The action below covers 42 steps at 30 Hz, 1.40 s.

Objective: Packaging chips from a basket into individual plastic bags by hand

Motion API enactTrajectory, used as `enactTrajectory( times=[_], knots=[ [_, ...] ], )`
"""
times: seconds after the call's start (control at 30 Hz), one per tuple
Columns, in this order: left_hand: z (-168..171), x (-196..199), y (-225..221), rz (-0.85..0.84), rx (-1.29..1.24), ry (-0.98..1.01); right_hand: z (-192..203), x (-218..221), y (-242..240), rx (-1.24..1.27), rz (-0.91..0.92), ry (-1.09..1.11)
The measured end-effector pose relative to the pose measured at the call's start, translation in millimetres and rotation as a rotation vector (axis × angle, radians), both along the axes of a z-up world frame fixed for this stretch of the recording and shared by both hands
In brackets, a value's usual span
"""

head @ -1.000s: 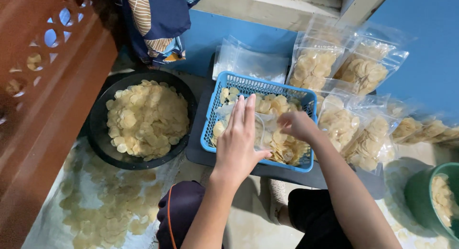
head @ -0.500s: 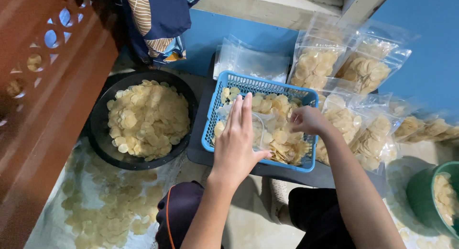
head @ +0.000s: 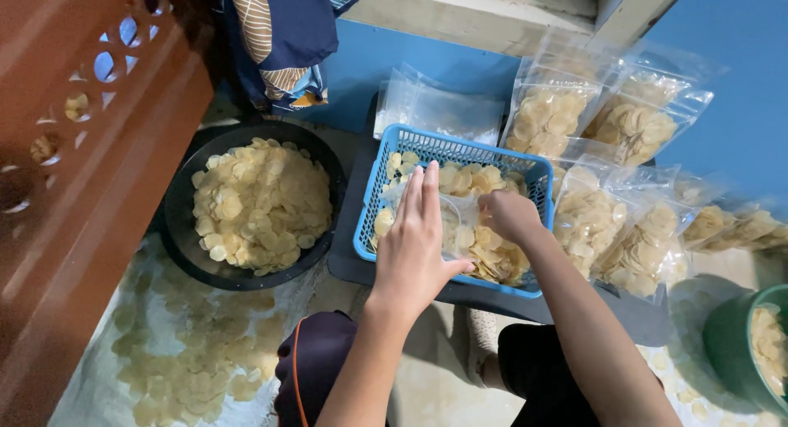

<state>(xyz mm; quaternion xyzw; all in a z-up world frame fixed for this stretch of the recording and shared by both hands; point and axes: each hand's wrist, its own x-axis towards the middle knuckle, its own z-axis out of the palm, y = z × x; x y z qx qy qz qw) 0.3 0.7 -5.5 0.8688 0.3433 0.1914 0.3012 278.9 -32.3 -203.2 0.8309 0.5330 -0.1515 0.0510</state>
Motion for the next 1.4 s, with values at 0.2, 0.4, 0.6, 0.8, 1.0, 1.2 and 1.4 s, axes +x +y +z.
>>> enactTrajectory(
  times=[0.2,0.4,0.6,0.8,1.0,1.2,1.4],
  knots=[
    [0,0,1,-0.003,0.002,-0.013,44,3,-3,0.201,-0.213,0.172],
    [4,-3,0,-0.003,-0.012,0.003,137,-50,-23,0.740,-0.179,0.405],
    [1,-2,-2,-0.003,0.014,0.004,190,-100,-46,1.102,-0.066,0.708],
    [10,-1,-5,0.007,-0.025,-0.028,222,-136,-45,0.936,0.148,0.591],
    [-21,9,-2,0.058,-0.040,-0.065,205,-119,-41,0.942,0.151,0.638],
    [-15,3,1,0.067,-0.006,-0.064,170,-65,-28,1.039,-0.106,0.810],
    [-8,1,1,0.062,-0.003,-0.064,91,-9,-21,0.095,-0.139,0.231]
  ],
)
